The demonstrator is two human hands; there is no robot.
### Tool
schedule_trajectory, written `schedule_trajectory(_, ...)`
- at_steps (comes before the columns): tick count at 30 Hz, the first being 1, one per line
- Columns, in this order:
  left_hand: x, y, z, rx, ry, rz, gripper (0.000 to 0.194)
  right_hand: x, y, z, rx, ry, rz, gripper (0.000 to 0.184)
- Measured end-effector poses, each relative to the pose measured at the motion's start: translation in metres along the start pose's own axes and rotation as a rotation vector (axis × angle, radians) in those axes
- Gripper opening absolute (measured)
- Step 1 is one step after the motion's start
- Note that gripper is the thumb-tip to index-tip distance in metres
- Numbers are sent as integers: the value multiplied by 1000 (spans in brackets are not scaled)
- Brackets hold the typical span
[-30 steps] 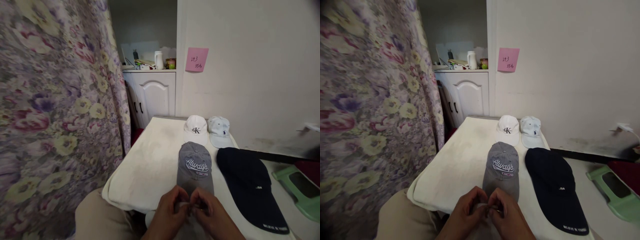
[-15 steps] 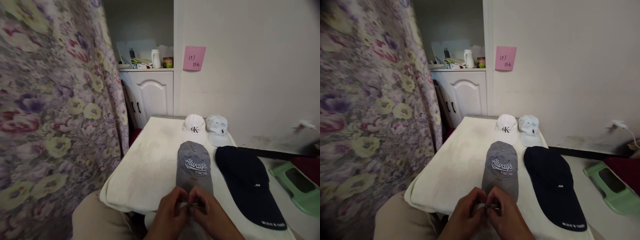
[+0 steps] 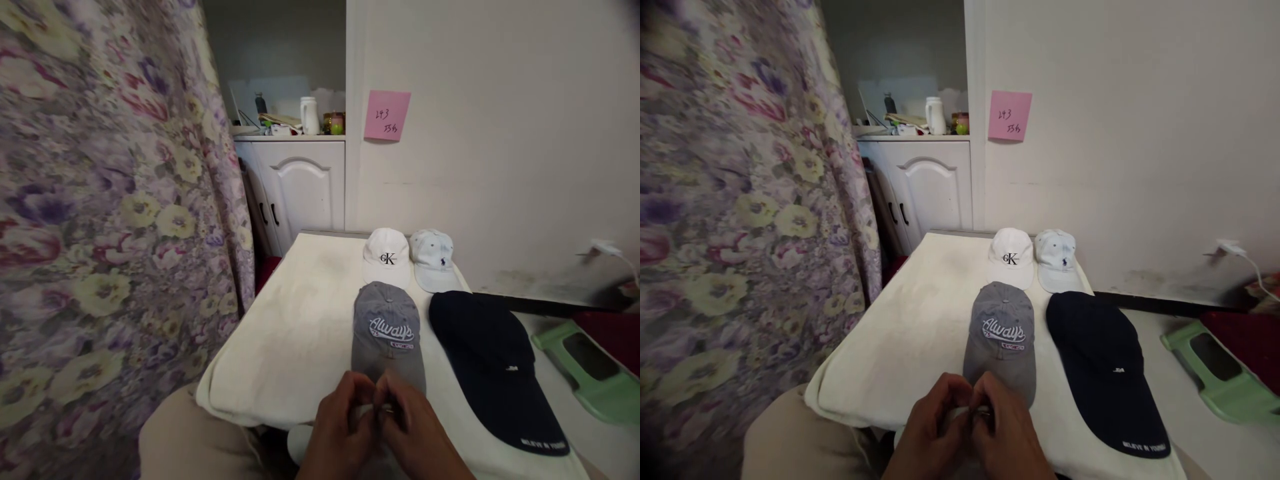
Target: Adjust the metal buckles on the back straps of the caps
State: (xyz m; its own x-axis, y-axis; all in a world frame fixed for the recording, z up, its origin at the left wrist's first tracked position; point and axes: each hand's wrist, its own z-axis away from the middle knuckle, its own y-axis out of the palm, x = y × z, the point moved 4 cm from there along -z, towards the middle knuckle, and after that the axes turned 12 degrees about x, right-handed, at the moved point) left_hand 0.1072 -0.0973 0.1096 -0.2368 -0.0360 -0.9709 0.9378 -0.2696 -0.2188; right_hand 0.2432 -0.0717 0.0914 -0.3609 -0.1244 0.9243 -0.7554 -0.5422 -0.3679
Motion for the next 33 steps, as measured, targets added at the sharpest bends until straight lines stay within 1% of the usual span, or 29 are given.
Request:
schedule_trajectory(4,4,-3,-1,-15,-29,105,17,-1,-6,2,105,-46,-212,8)
schedule_trajectory(6,5,-3,-1,-19,-46,104,19,-2,-9,3,136,-49,-256,7)
schedule_trajectory(13,4,-2,0,-6,-19,32,16,-4,-9,1,123,-24,-258,6)
schedule_trajectory(18,5,0,-1,-3,10,-38,14,-4,-9,-1,109,-28,-251,9)
schedule_trajectory(22,5,1,2,30,41,-93,11,-2,-5,-1,61,-1,-213,11)
schedule_trajectory(24,5,-2,4,28,35,-92,10,1,-4,-1,48,-3,-189,11)
schedule_trajectory(27,5,-8,6,0,15,-30,11,8,-4,-1,98,-19,-250,4)
schedule_trajectory(29,6,-12,6,-9,6,-7,12,11,-5,-2,124,-13,-295,6)
schedule_trajectory(33,5,-16,7,-4,5,-2,11,15,-2,-4,121,-13,-297,8)
